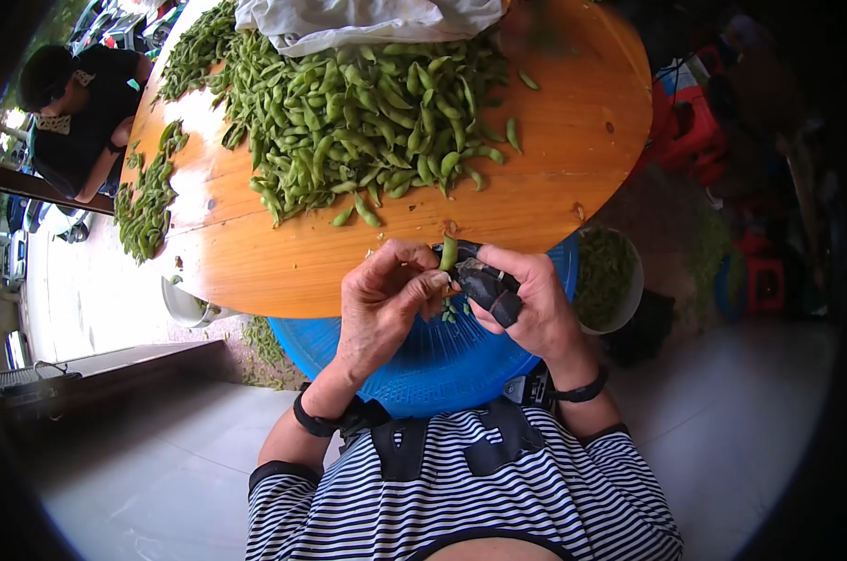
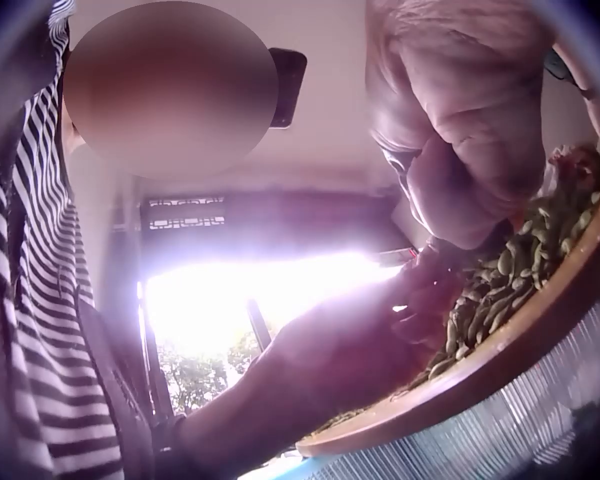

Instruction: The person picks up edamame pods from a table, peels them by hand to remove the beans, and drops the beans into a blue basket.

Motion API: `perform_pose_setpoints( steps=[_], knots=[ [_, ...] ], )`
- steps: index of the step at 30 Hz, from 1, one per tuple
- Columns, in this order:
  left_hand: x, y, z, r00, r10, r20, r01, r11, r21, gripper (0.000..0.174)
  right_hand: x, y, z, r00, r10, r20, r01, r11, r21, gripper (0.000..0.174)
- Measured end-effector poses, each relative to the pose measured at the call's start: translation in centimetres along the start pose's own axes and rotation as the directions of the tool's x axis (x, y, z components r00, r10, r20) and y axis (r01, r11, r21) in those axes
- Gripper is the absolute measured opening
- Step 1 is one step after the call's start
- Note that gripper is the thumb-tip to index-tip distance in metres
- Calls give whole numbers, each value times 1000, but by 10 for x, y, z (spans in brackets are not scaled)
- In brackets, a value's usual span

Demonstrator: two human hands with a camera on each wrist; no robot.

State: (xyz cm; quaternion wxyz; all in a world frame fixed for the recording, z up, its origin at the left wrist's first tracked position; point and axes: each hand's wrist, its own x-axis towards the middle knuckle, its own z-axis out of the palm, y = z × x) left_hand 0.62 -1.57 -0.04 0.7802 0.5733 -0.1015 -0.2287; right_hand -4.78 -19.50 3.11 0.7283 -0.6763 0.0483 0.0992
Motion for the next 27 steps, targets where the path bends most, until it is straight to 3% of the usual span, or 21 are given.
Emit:
perform_pose_setpoints(
  steps=[4,5,6,7,8,9,10,13,14,15,16,17,18,22,24,25,27],
  knots=[
    [0,-2,-4,1000,16,16,-17,1000,7,10,3,11,-3,995,-104,3,104,994,-21,10],
    [-1,-2,-5,1000,15,16,-15,1000,7,10,3,13,-5,993,-100,59,93,988,121,16],
    [-1,-1,-6,998,-58,33,62,989,-132,13,4,15,-7,988,-105,115,72,963,261,22],
    [-2,-1,-6,990,-129,60,140,954,-266,17,5,18,-6,988,-105,113,72,962,262,22],
    [-1,-2,-8,989,-131,62,143,953,-266,17,7,21,-5,979,-135,153,65,916,395,28],
    [2,-3,-10,980,-141,143,187,898,-398,19,8,23,-4,968,-170,187,49,853,519,34],
    [4,-4,-11,965,-137,224,237,822,-518,20,8,24,-3,968,-169,186,49,853,519,34],
    [5,3,-8,954,-230,192,294,841,-454,25,8,20,-1,971,-142,192,26,863,505,26],
    [3,10,-3,969,-221,113,246,916,-317,27,6,15,0,992,-50,119,13,955,296,18],
    [2,11,-1,968,-223,113,248,916,-317,27,5,11,1,999,24,25,-26,997,73,13],
    [3,11,0,978,-183,98,197,968,-159,27,5,13,4,999,26,25,-28,997,74,13],
    [2,11,2,986,-140,88,141,990,4,27,6,16,7,980,-196,-15,190,965,-181,14],
    [1,13,3,982,-170,82,173,984,-30,25,7,17,10,912,-411,4,374,824,-426,19],
    [-2,10,-4,985,-137,104,122,983,138,17,0,9,18,926,-376,-37,322,836,-444,23],
    [-2,10,-11,973,-24,231,-96,863,496,22,-1,10,18,905,-423,-43,339,779,-528,26],
    [-1,10,-16,973,-24,230,-96,863,496,22,-1,10,16,905,-423,-42,340,778,-528,26],
    [-1,12,-24,943,-172,287,88,955,283,27,0,12,10,940,-340,13,304,822,-481,29]
  ],
)
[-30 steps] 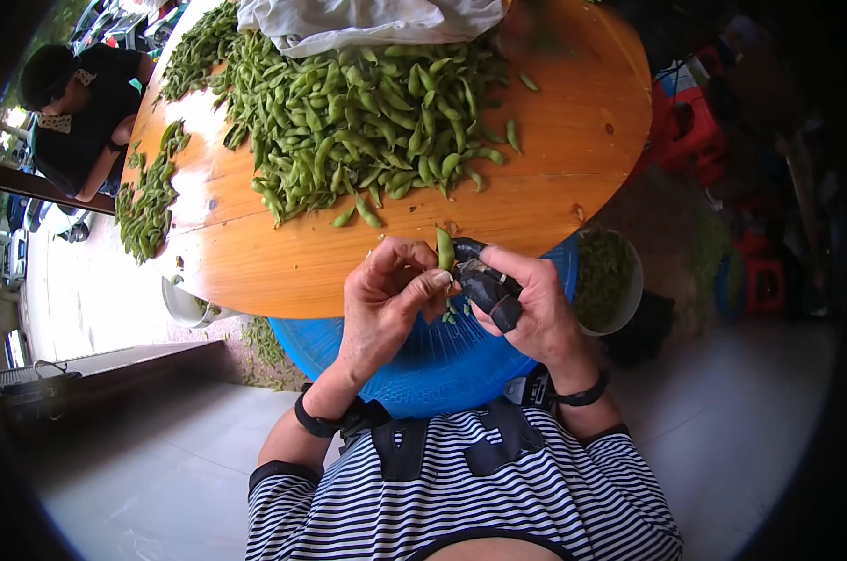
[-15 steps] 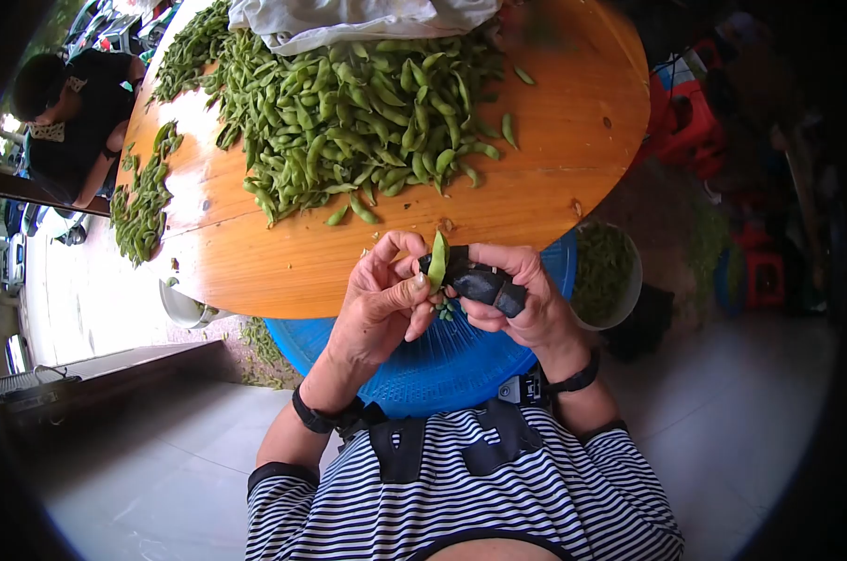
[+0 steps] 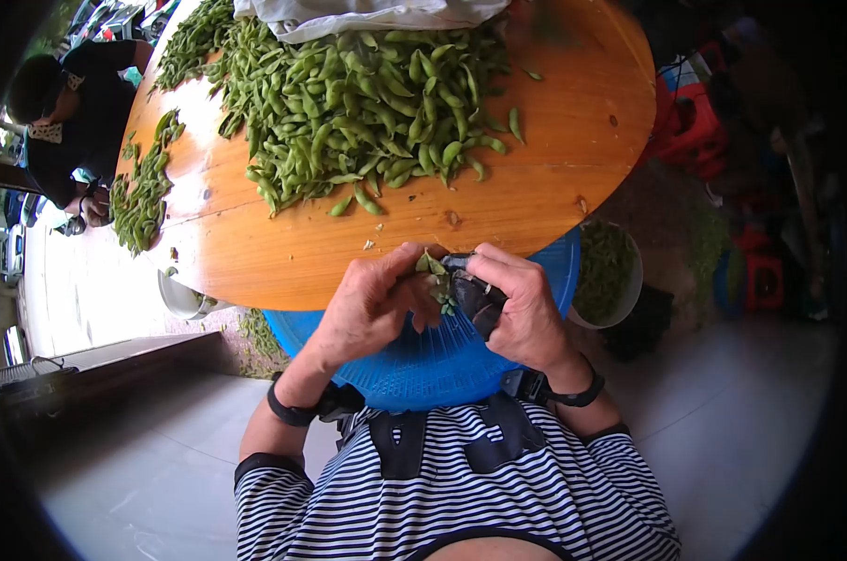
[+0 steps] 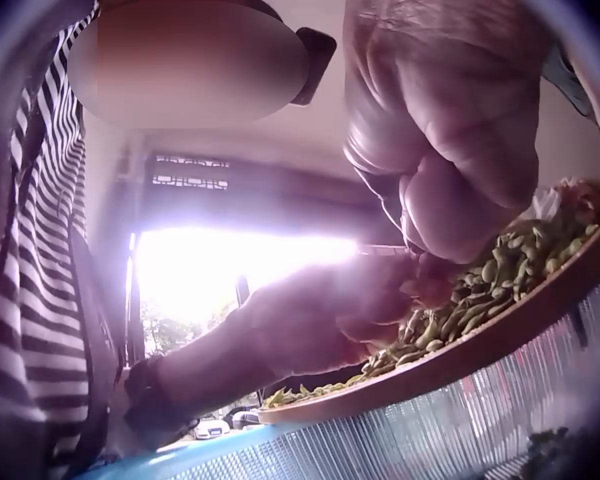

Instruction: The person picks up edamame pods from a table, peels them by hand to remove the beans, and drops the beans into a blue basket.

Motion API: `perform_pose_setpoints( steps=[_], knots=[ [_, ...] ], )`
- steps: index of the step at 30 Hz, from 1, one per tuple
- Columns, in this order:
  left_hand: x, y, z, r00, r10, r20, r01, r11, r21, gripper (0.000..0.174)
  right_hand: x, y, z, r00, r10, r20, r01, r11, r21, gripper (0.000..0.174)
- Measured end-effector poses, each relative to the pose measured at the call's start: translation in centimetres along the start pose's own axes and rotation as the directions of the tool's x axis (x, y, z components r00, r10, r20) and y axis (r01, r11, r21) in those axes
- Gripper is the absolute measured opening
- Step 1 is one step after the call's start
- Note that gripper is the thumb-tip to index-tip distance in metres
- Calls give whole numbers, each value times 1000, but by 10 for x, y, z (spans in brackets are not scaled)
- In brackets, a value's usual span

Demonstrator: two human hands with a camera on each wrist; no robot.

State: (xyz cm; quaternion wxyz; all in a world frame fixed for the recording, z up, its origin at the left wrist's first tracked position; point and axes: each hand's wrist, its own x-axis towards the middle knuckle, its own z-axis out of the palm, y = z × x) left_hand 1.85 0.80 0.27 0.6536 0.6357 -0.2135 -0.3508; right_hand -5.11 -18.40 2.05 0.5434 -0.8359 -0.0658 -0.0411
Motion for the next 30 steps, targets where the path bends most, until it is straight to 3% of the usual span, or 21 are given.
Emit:
perform_pose_setpoints(
  steps=[4,6,7,9,12,16,22,24,25,27,30],
  knots=[
    [-1,9,-8,991,-117,59,124,984,-129,31,3,8,1,996,39,80,-50,988,144,31],
    [1,10,-3,982,-184,40,187,930,-316,35,2,-2,8,999,-15,-48,12,998,-61,34],
    [1,9,-2,982,-185,37,187,930,-317,35,0,-3,12,999,-15,-45,13,998,-59,34],
    [2,6,1,983,-183,12,171,891,-421,39,-3,-5,19,994,-76,-82,51,961,-273,42],
    [4,0,12,977,-206,-59,149,852,-502,38,-8,-4,30,989,-116,-92,80,941,-330,50],
    [5,-6,22,971,-177,-159,85,880,-467,37,-11,-1,35,987,-136,-80,99,930,-355,56],
    [5,-10,31,960,-153,-234,37,899,-437,37,-6,1,38,967,-186,-174,113,926,-360,53],
    [7,-10,37,956,-196,-218,-18,704,-710,39,-3,-1,37,959,-175,-221,100,944,-315,42],
    [7,-13,39,956,-195,-218,-18,704,-710,39,-2,-2,37,951,-159,-267,86,960,-267,32],
    [6,-23,41,968,-61,-244,-150,639,-755,40,-2,-1,41,945,-177,-276,95,953,-286,31],
    [7,-22,40,960,-133,-247,-98,666,-739,38,-2,-1,41,943,-203,-264,117,944,-309,37]
  ],
)
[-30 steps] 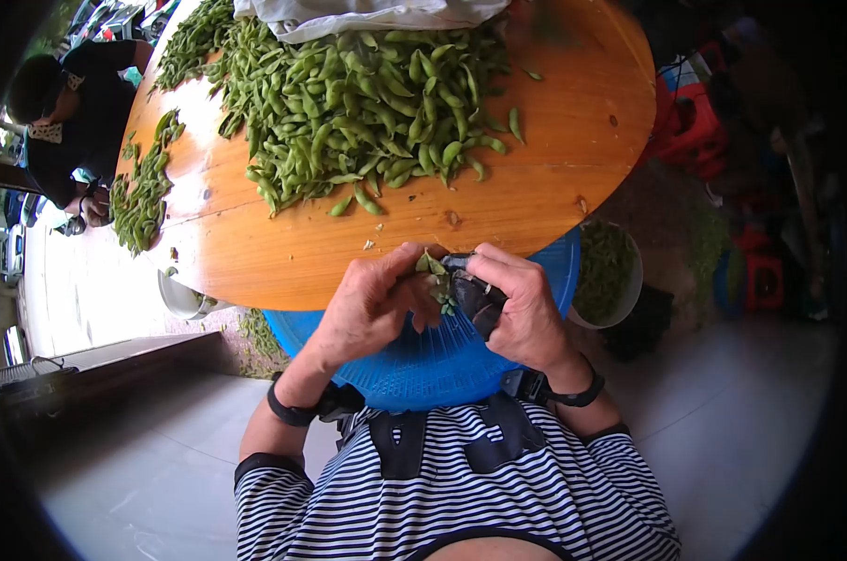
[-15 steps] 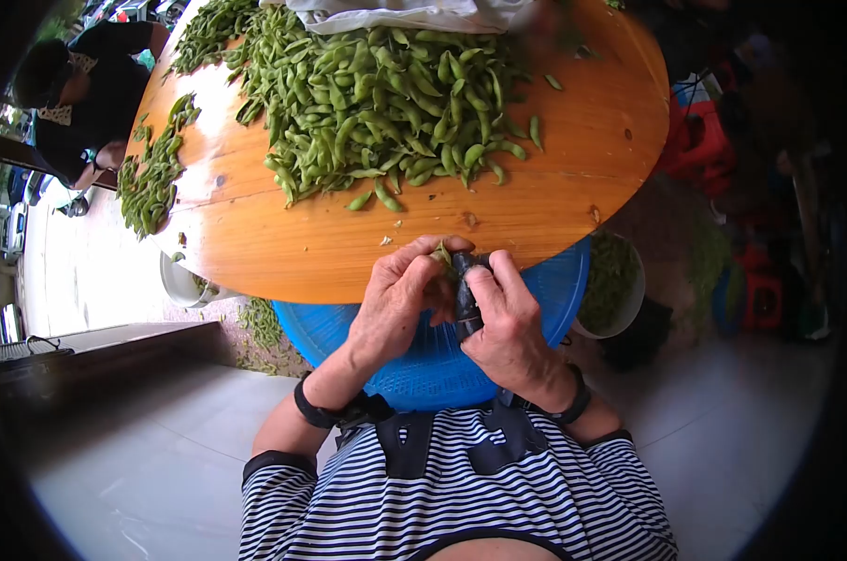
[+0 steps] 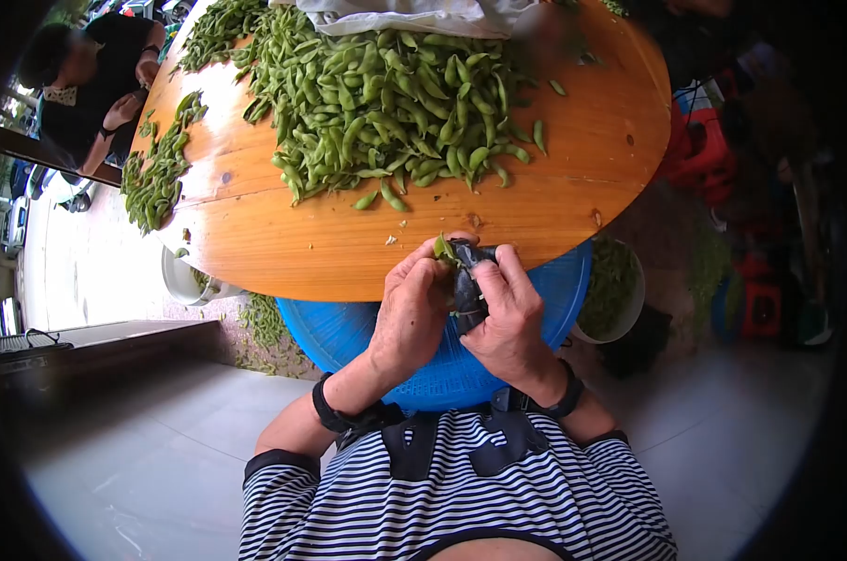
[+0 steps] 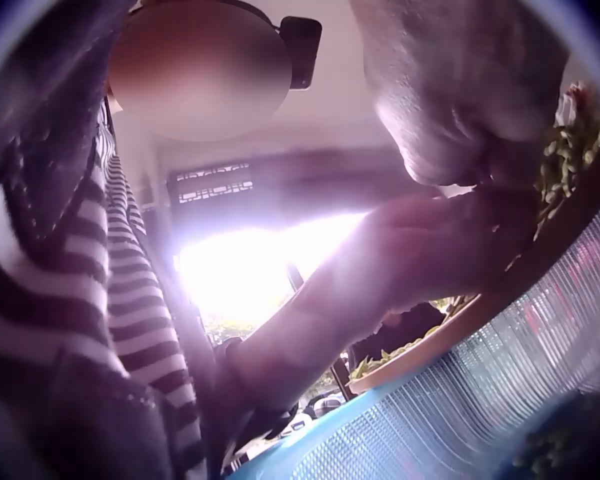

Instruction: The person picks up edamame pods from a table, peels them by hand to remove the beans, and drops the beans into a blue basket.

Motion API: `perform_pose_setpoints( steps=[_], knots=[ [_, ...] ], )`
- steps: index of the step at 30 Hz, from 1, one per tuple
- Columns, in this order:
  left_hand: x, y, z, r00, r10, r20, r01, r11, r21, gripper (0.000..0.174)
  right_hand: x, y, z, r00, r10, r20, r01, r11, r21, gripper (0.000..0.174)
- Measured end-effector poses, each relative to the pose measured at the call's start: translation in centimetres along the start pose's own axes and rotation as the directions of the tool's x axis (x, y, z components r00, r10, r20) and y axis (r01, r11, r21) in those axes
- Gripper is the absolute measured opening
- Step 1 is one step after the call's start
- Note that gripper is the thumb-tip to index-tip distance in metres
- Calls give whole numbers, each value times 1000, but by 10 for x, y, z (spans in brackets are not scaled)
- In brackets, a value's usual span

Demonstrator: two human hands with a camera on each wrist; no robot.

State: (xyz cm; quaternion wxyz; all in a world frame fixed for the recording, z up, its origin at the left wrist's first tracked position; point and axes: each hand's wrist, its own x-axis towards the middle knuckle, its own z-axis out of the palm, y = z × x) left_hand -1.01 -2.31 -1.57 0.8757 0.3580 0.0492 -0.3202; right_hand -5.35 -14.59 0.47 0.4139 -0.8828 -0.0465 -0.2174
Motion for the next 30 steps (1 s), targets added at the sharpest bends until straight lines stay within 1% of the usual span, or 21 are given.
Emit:
perform_pose_setpoints(
  steps=[2,5,7,10,12,13,14,15,16,17,18,19,20,21,22,23,24,26,27,28,30],
  knots=[
    [-1,3,8,1000,4,-22,-4,999,-33,36,1,1,-1,1000,-12,18,12,1000,-2,44],
    [0,4,2,1000,-8,-10,8,1000,-16,33,5,5,-3,999,41,-8,-40,996,78,33],
    [0,6,1,999,-24,24,23,999,38,31,5,13,-7,990,130,59,-140,958,250,24],
    [-2,5,4,996,-80,-36,80,997,13,27,9,15,-15,985,148,92,-170,930,327,20],
    [2,1,-3,988,-55,144,36,991,129,28,7,14,-24,982,176,72,-190,920,343,18],
    [-2,5,2,983,-118,138,79,963,259,28,3,19,-39,966,236,107,-259,903,343,18],
    [-4,16,8,984,-115,139,76,963,259,28,0,22,-55,945,295,143,-327,881,341,19],
    [-8,31,12,943,-184,278,-4,828,561,27,-1,21,-72,895,434,102,-437,808,394,20],
    [-10,45,11,880,-294,373,-131,605,786,26,-2,19,-91,822,565,72,-532,716,452,22],
    [-10,57,6,877,-295,381,-168,553,816,22,-5,26,-115,823,568,-8,-539,784,309,19],
    [-6,58,-6,864,-45,501,-441,409,799,19,-10,38,-138,825,558,-90,-542,826,156,19],
    [-1,68,-7,899,83,429,-437,195,878,21,-17,57,-156,858,471,-206,-495,866,-78,23],
    [5,79,-7,899,225,376,-381,-22,924,25,-23,72,-169,888,354,-295,-440,842,-314,29],
    [15,89,-10,854,263,448,-403,-209,891,27,-27,75,-177,889,349,-297,-436,843,-314,29],
    [25,98,-13,804,282,524,-402,-391,828,29,-31,76,-183,867,396,-303,-496,748,-442,35],
    [34,99,-22,783,279,557,-404,-453,795,27,-33,76,-187,841,439,-316,-539,630,-559,41],
    [39,98,-28,780,280,560,-406,-454,793,27,-31,72,-184,841,437,-319,-539,630,-559,41],
    [47,97,-31,753,238,613,-424,-537,729,26,-24,58,-166,860,443,-254,-510,774,-375,39],
    [46,97,-28,746,228,626,-424,-563,709,25,-18,54,-153,890,405,-211,-444,875,-193,37],
    [43,96,-24,741,223,634,-431,-565,703,25,-10,40,-145,888,446,-112,-459,873,-167,35],
    [36,94,-14,785,303,541,-453,-315,834,24,8,16,-118,898,439,-21,-439,898,-12,43]
  ],
)
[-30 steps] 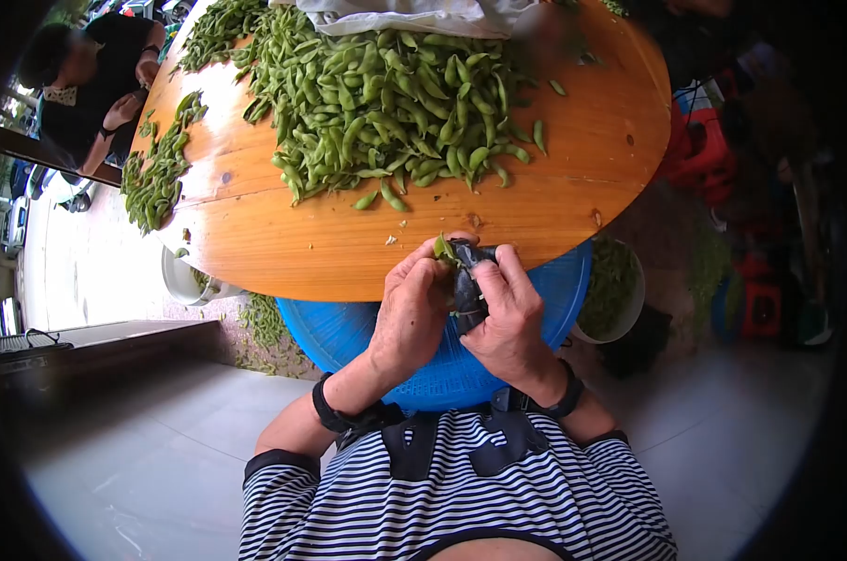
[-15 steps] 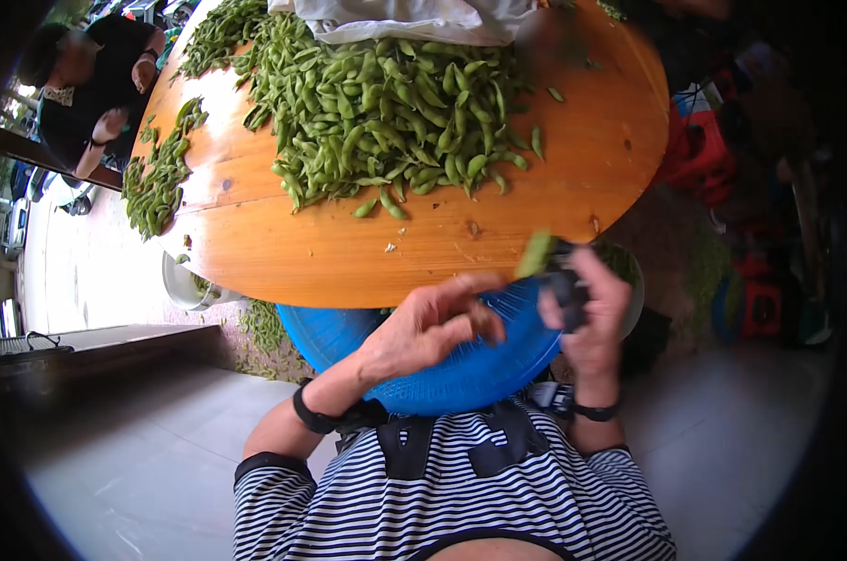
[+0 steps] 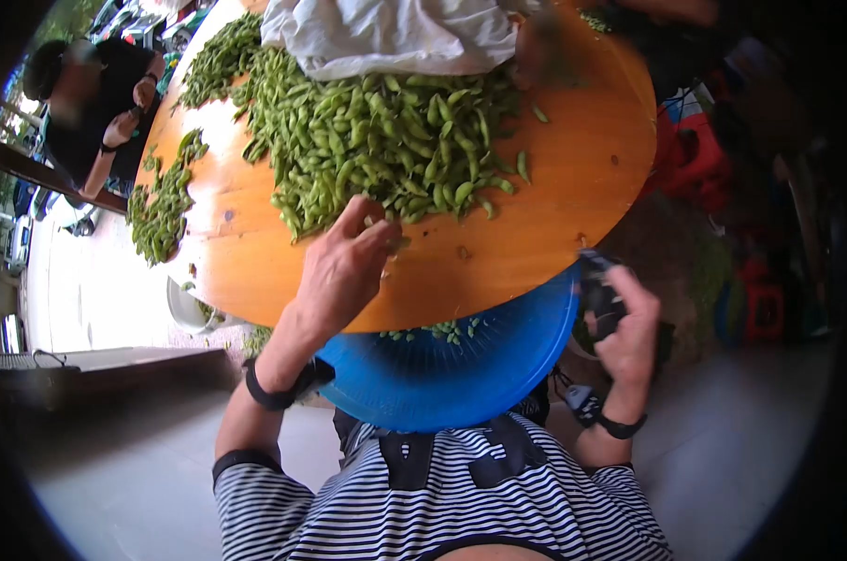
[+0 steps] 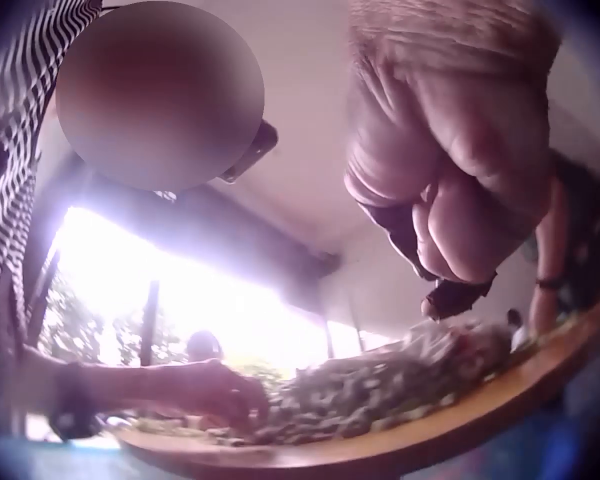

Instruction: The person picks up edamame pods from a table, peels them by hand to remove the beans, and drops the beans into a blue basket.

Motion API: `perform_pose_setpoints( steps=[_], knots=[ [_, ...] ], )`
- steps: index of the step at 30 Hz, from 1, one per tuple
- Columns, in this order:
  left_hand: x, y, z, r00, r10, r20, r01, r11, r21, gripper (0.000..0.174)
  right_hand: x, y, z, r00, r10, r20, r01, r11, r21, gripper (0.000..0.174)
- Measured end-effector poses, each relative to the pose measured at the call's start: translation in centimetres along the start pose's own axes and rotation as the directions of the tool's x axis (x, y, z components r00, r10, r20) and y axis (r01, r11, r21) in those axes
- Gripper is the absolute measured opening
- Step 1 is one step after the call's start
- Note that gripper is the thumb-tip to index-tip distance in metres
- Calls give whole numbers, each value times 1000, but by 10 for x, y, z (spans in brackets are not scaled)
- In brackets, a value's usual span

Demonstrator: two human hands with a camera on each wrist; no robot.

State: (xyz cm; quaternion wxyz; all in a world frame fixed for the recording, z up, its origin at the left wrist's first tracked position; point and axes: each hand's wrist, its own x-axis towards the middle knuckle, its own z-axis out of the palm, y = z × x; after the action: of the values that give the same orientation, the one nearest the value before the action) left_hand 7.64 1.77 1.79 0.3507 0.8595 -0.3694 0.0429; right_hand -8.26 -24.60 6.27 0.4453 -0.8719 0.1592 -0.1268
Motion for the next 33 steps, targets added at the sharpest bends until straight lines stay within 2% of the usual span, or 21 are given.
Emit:
perform_pose_setpoints(
  steps=[1,2,3,4,6,8,10,11,13,14,16,26,28,31,33],
  knots=[
    [0,1,1,998,39,-44,-41,998,-41,24,1,-4,10,996,-18,87,9,994,106,50],
    [-1,7,3,998,-25,-51,18,990,-139,21,2,-5,23,986,-102,133,80,984,162,47],
    [-5,15,4,988,-151,40,156,960,-233,19,4,3,31,962,-137,235,94,978,186,43],
    [-9,23,5,953,-265,143,298,903,-309,18,9,-3,45,936,-286,205,215,926,309,38],
    [-11,36,13,930,-292,223,367,743,-559,16,12,-16,58,917,-302,260,212,922,323,33],
    [-13,43,21,887,-348,303,453,535,-713,14,12,-20,70,918,-303,256,232,933,275,27],
    [-14,40,27,874,-367,319,467,453,-759,15,12,-22,71,927,-293,234,234,940,249,24],
    [-14,40,28,875,-363,319,465,453,-761,15,12,-20,71,924,-302,233,244,938,248,24],
    [-14,40,29,872,-384,303,478,539,-693,13,12,-18,71,921,-313,233,256,935,246,24],
    [-13,39,29,874,-382,301,476,541,-694,13,13,-17,71,920,-309,243,257,940,222,23],
    [-12,38,29,839,-401,369,536,490,-688,9,15,-17,72,919,-306,249,261,945,199,22],
    [-6,41,31,818,-443,367,546,396,-738,10,29,-16,72,912,-353,210,297,920,255,20],
    [-5,42,32,823,-425,377,510,258,-820,10,30,-14,70,914,-356,194,292,911,292,20],
    [-4,41,33,829,-401,391,496,203,-844,10,33,-9,67,908,-364,208,275,892,360,22],
    [-3,42,34,829,-408,382,501,241,-831,10,32,-9,63,889,-406,210,324,884,337,23]
  ],
)
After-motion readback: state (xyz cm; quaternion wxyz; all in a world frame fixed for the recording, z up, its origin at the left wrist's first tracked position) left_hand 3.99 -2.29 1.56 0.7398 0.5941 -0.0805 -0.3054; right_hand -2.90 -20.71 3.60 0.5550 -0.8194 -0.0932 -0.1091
